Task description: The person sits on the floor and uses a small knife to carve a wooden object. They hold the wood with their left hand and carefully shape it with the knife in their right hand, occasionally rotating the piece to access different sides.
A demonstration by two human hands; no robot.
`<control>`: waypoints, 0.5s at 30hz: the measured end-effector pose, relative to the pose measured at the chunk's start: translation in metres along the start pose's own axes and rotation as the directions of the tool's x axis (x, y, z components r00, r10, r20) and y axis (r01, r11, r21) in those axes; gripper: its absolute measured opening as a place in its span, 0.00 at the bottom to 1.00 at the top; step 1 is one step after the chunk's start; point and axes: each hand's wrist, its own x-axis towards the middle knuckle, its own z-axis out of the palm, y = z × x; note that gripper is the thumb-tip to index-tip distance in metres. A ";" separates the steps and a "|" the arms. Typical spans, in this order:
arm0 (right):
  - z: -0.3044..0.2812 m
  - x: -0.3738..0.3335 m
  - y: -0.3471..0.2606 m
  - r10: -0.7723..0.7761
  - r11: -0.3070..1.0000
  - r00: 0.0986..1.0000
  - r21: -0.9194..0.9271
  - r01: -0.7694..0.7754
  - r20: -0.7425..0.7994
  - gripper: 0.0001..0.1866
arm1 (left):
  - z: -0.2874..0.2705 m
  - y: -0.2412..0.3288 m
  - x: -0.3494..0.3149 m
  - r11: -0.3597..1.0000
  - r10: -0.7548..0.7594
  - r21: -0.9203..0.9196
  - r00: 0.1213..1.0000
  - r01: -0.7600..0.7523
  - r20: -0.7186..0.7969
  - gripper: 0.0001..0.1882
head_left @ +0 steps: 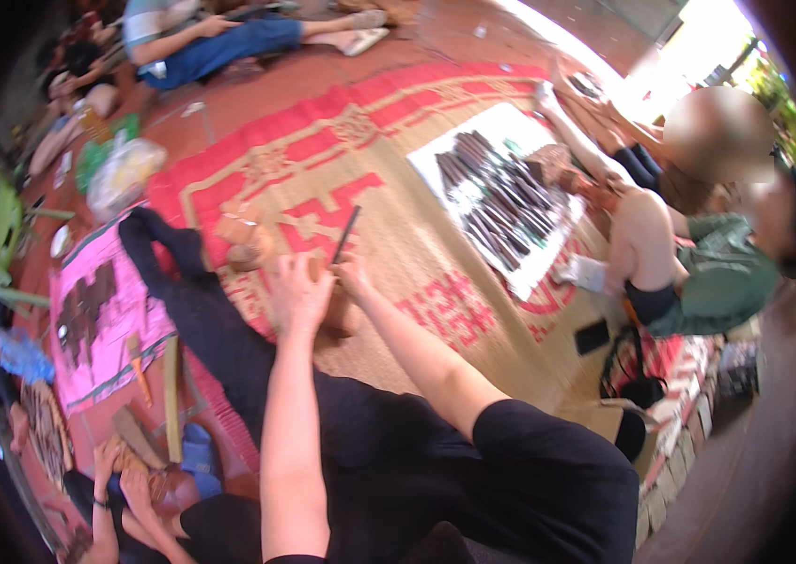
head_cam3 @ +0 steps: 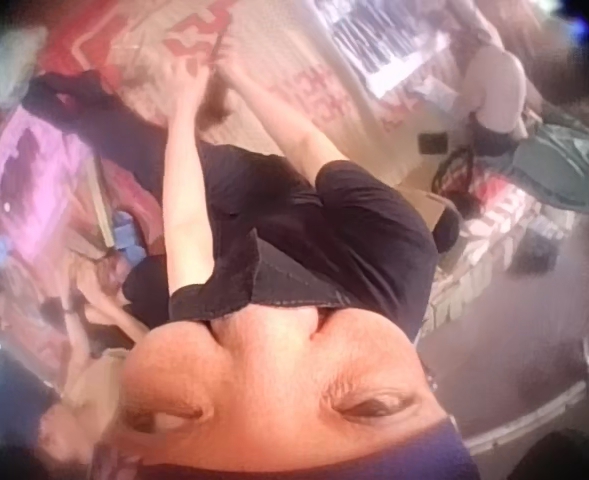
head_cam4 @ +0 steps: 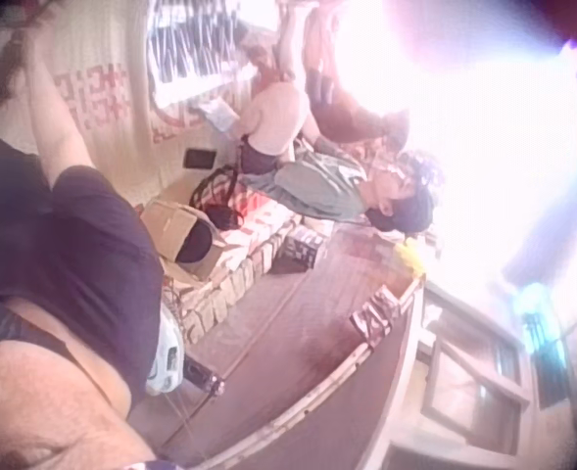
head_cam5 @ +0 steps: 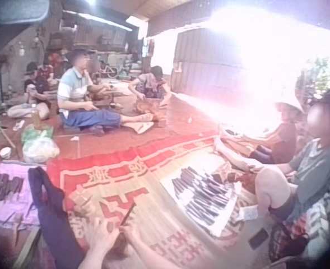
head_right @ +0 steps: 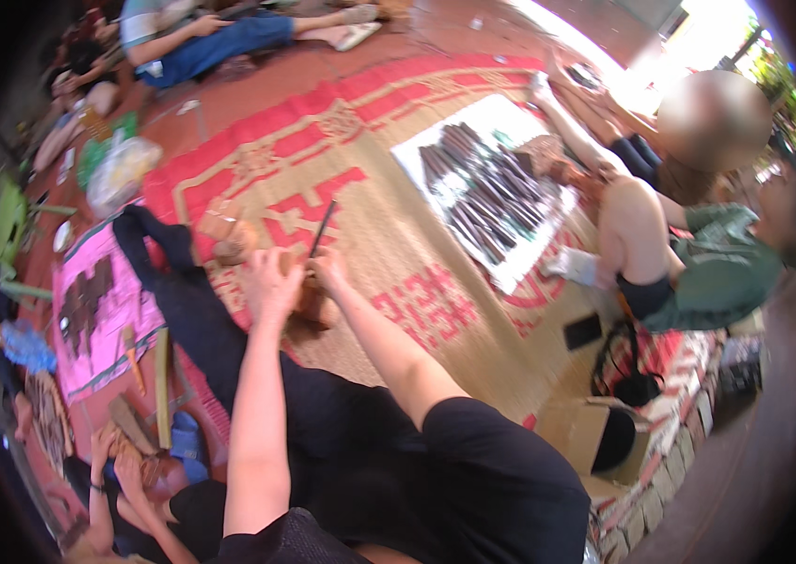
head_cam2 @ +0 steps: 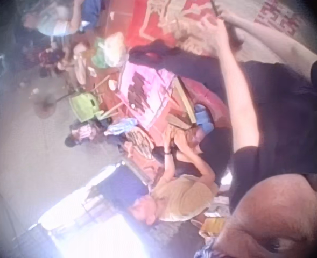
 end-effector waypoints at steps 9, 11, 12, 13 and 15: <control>-0.019 -0.011 -0.022 -0.062 0.975 0.990 -0.222 0.032 -0.129 0.09 | -0.011 0.015 -0.003 0.990 -0.135 -0.034 0.985 0.139 0.107 0.20; -0.012 -0.011 -0.018 -0.073 0.973 0.994 -0.226 0.052 -0.086 0.09 | -0.012 0.015 -0.002 0.990 -0.133 -0.029 0.985 0.137 0.106 0.19; -0.011 -0.010 -0.014 -0.077 0.973 0.994 -0.224 0.059 -0.072 0.09 | -0.012 0.016 -0.003 0.991 -0.127 -0.027 0.986 0.130 0.112 0.19; -0.014 -0.009 -0.010 -0.067 0.964 0.996 -0.260 0.051 -0.054 0.09 | -0.010 0.017 -0.004 0.993 -0.108 -0.041 0.988 0.113 0.114 0.19; -0.025 0.001 -0.001 -0.052 0.981 0.995 -0.191 0.034 -0.088 0.09 | -0.005 0.017 -0.005 0.995 -0.070 -0.067 0.991 0.078 0.114 0.19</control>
